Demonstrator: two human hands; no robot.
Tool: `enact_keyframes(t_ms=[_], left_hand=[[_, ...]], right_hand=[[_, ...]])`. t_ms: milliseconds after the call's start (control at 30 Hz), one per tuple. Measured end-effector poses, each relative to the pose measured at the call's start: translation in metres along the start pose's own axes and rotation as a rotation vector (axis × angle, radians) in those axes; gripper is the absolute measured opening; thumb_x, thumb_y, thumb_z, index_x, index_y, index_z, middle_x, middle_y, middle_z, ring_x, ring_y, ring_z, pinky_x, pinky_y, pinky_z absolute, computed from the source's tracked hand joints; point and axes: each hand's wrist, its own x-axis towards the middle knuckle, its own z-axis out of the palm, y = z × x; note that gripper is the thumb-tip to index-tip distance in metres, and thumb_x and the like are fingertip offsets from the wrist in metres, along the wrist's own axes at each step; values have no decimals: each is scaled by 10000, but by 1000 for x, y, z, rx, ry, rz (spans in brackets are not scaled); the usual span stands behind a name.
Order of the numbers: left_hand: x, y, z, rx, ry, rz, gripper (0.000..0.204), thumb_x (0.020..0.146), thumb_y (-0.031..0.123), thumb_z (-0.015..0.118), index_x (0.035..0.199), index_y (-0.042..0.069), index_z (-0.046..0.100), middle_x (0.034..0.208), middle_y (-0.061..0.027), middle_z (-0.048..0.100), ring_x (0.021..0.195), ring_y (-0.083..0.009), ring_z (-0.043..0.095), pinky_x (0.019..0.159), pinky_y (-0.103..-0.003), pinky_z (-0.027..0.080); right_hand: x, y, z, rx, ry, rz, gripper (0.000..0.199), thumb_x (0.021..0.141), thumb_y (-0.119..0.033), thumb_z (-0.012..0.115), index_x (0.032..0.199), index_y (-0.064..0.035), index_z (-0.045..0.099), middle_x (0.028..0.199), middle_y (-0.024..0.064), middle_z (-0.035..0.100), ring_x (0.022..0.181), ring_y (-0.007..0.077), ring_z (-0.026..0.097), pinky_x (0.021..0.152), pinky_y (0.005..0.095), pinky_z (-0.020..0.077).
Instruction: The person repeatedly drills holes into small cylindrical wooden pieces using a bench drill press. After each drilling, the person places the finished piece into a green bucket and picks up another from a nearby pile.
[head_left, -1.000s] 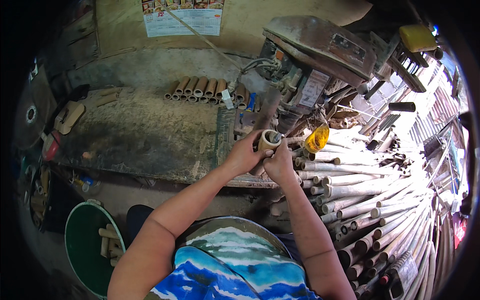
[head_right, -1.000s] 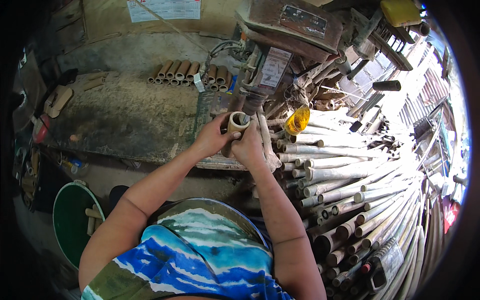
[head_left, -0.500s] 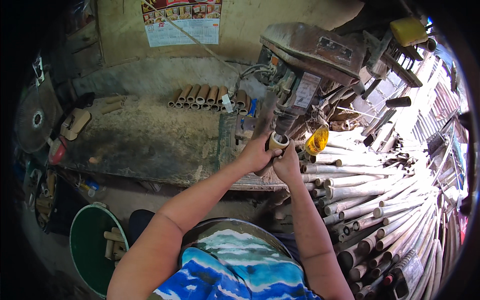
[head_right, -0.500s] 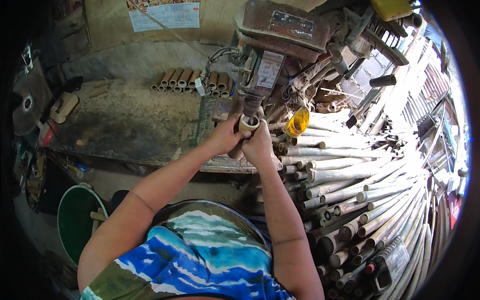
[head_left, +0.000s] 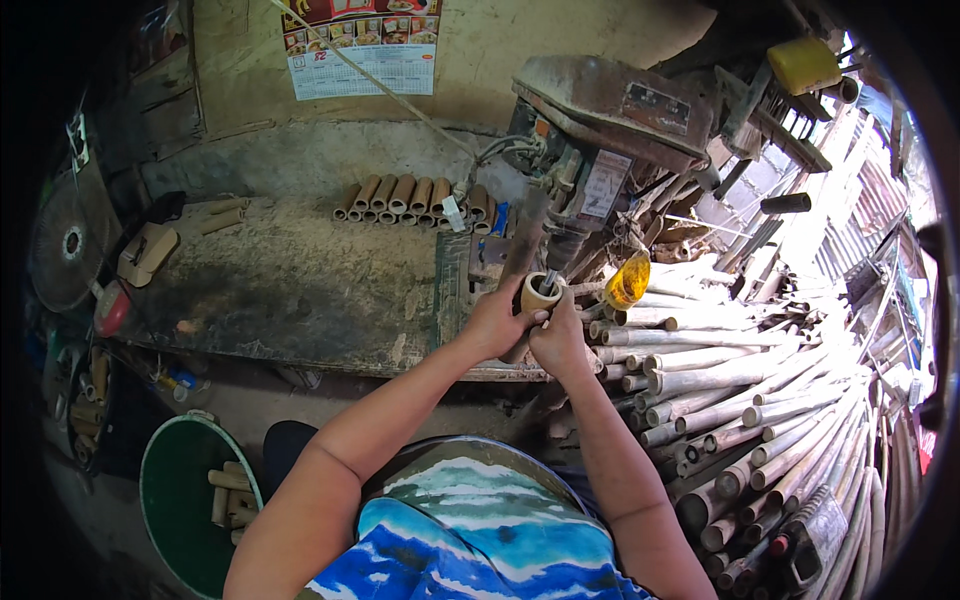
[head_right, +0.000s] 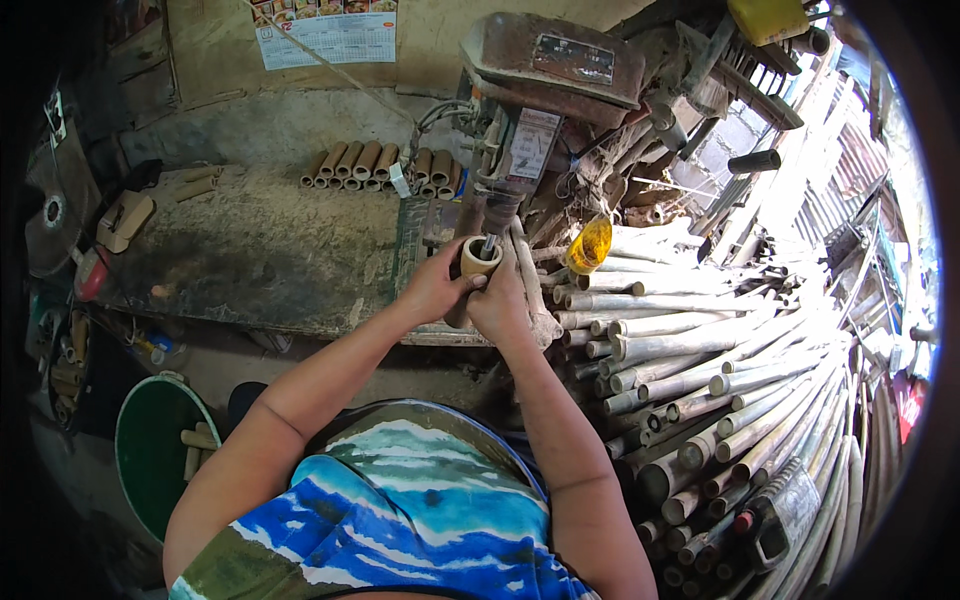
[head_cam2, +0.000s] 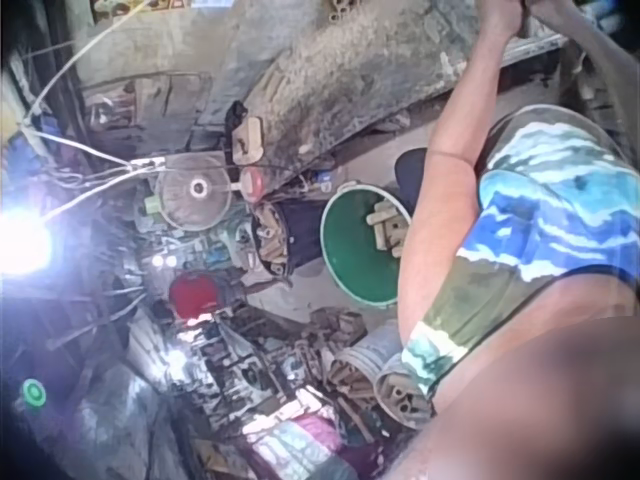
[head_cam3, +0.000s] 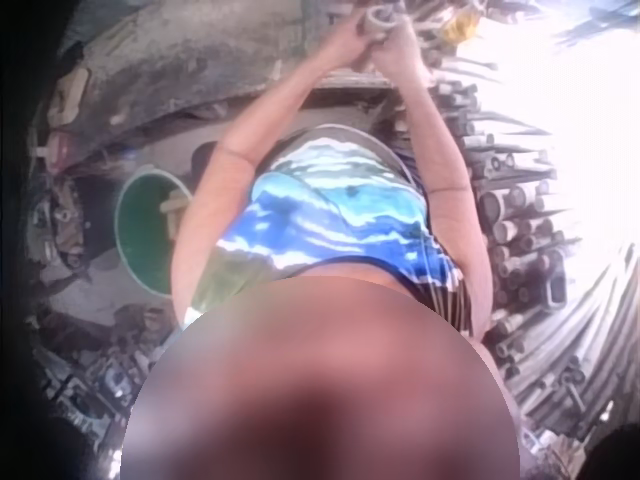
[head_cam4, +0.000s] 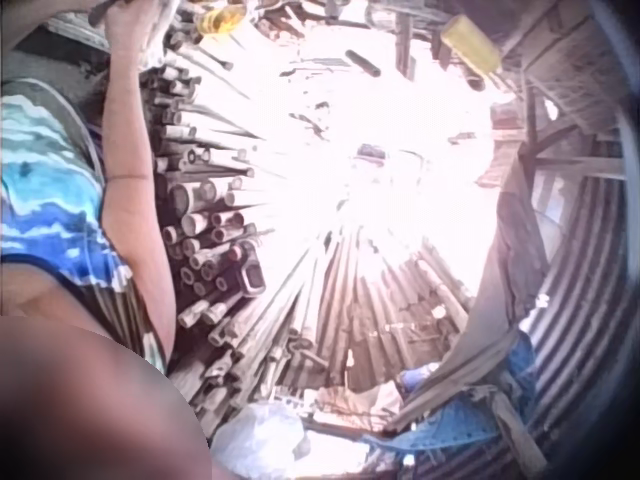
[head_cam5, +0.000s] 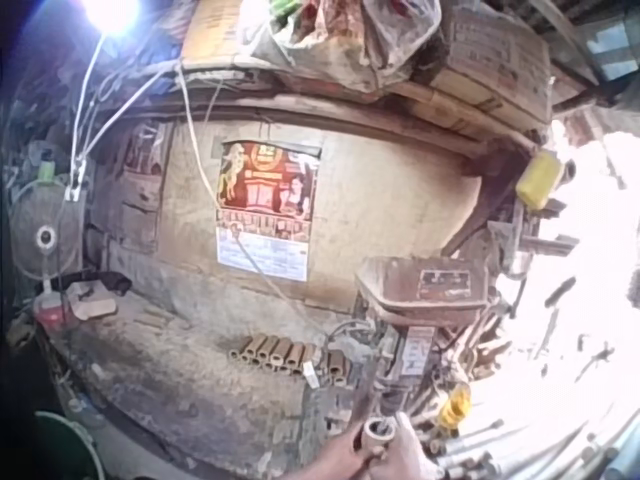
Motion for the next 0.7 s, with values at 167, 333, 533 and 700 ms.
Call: enact_keyframes(t_ms=[167, 333, 533, 700], left_hand=[[2, 4, -8, 12, 37, -19, 593, 885, 181, 785, 1408, 70, 529, 1289, -162, 681, 1184, -290, 661, 1005, -399, 504], [17, -2, -8, 25, 29, 30, 610, 882, 192, 788, 1419, 70, 525, 1282, -176, 683, 1180, -309, 664, 998, -405, 508], [32, -9, 8, 94, -18, 43, 650, 884, 250, 793, 1434, 47, 510, 1287, -191, 679, 1184, -340, 660, 1000, -414, 503], [21, -6, 15, 149, -21, 142, 662, 887, 252, 785, 1443, 38, 494, 1245, -214, 688, 1167, -370, 660, 984, -426, 504]], right_hand=[[8, -9, 8, -98, 15, 65, 454, 831, -10, 587, 1251, 52, 424, 1116, 328, 651, 1092, 514, 621, 908, 536, 493], [19, 8, 11, -115, -12, 132, 430, 834, -44, 584, 1227, 37, 431, 1099, 339, 649, 1083, 532, 613, 904, 554, 490], [22, 33, 4, -169, 27, 123, 451, 832, -52, 588, 1248, 30, 433, 1099, 340, 653, 1093, 533, 612, 913, 558, 488], [9, 35, -5, -144, 51, 71, 430, 843, -64, 603, 1227, 50, 448, 1130, 316, 625, 1117, 511, 581, 928, 539, 470]])
